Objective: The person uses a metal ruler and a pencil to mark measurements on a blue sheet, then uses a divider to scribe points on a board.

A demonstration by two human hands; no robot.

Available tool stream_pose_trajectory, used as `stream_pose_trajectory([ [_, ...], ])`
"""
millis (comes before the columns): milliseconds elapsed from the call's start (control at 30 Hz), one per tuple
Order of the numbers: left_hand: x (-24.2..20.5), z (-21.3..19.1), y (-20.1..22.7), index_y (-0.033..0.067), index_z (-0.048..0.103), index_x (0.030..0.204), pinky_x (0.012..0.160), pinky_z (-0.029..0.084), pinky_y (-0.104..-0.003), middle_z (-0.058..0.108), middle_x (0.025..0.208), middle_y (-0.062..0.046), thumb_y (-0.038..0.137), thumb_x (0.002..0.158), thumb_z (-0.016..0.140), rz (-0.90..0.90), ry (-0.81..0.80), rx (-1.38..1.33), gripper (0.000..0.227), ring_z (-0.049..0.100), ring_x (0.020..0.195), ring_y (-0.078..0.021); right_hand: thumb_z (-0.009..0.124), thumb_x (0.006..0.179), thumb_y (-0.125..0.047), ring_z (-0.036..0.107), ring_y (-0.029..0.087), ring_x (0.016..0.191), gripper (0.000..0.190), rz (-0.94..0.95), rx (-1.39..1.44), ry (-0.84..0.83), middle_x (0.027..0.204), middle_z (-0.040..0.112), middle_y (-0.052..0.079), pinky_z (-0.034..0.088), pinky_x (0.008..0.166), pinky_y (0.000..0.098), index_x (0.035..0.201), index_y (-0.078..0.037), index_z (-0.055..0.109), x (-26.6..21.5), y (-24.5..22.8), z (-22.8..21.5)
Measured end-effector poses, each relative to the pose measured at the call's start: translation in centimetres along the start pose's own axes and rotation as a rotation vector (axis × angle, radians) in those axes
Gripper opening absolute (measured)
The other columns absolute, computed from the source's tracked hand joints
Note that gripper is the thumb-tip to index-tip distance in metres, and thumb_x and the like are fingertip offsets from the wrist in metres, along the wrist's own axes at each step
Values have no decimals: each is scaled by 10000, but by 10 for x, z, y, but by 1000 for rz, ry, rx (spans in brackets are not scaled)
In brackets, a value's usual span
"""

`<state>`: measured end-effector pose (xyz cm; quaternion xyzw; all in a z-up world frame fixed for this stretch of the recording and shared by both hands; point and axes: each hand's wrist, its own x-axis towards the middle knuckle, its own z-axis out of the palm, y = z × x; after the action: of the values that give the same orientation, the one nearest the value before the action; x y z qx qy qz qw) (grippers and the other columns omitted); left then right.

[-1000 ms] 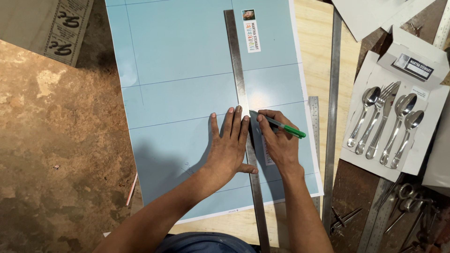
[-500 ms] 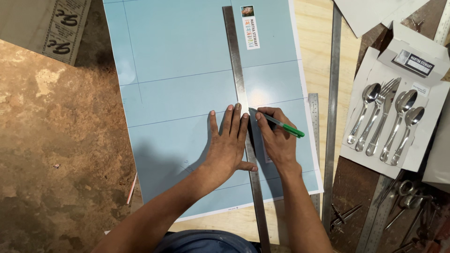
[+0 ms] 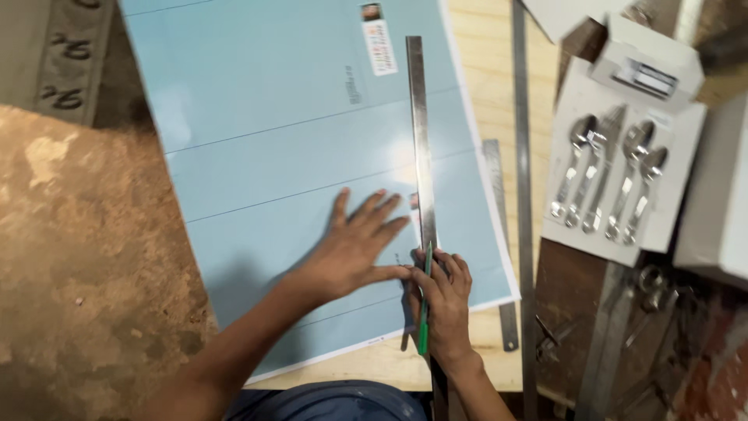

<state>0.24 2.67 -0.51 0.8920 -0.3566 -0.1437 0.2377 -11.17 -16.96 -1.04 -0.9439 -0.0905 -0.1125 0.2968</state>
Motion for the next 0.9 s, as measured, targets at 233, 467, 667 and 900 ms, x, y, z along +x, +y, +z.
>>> stream_pose_trajectory([
  [233,-35,-30,-78,83,569,1450,1185,205,-692,398,1634,-171,427,947,728,-303,516,126,630,324,1538,-341,723,887,-102,389,359,1477,280,191,-301,52,1406,645,145,159,1266,558,1160,-155,695,-23,41,-44],
  [467,-81,-64,-157,0,320,1509,1048,496,-411,433,1502,-224,179,918,710,-869,790,-684,730,522,1300,-269,641,1042,-229,481,317,1479,270,487,-81,175,1518,559,177,427,1219,483,1291,-125,632,-35,96,-98],
  [667,-83,-94,-229,0,596,1492,887,550,-236,715,1212,-37,-75,887,584,-444,854,-1149,610,661,1007,-107,803,801,-234,401,487,1407,483,240,-207,63,1430,540,264,248,1147,668,1216,-42,650,-48,68,-86],
  [900,-19,-122,-232,28,569,1515,935,508,-309,660,1232,-79,-29,913,592,-524,777,-792,604,617,1072,-168,740,913,-133,424,477,1441,362,301,-94,211,1457,547,294,366,1157,577,1238,-21,628,-53,78,-95],
])
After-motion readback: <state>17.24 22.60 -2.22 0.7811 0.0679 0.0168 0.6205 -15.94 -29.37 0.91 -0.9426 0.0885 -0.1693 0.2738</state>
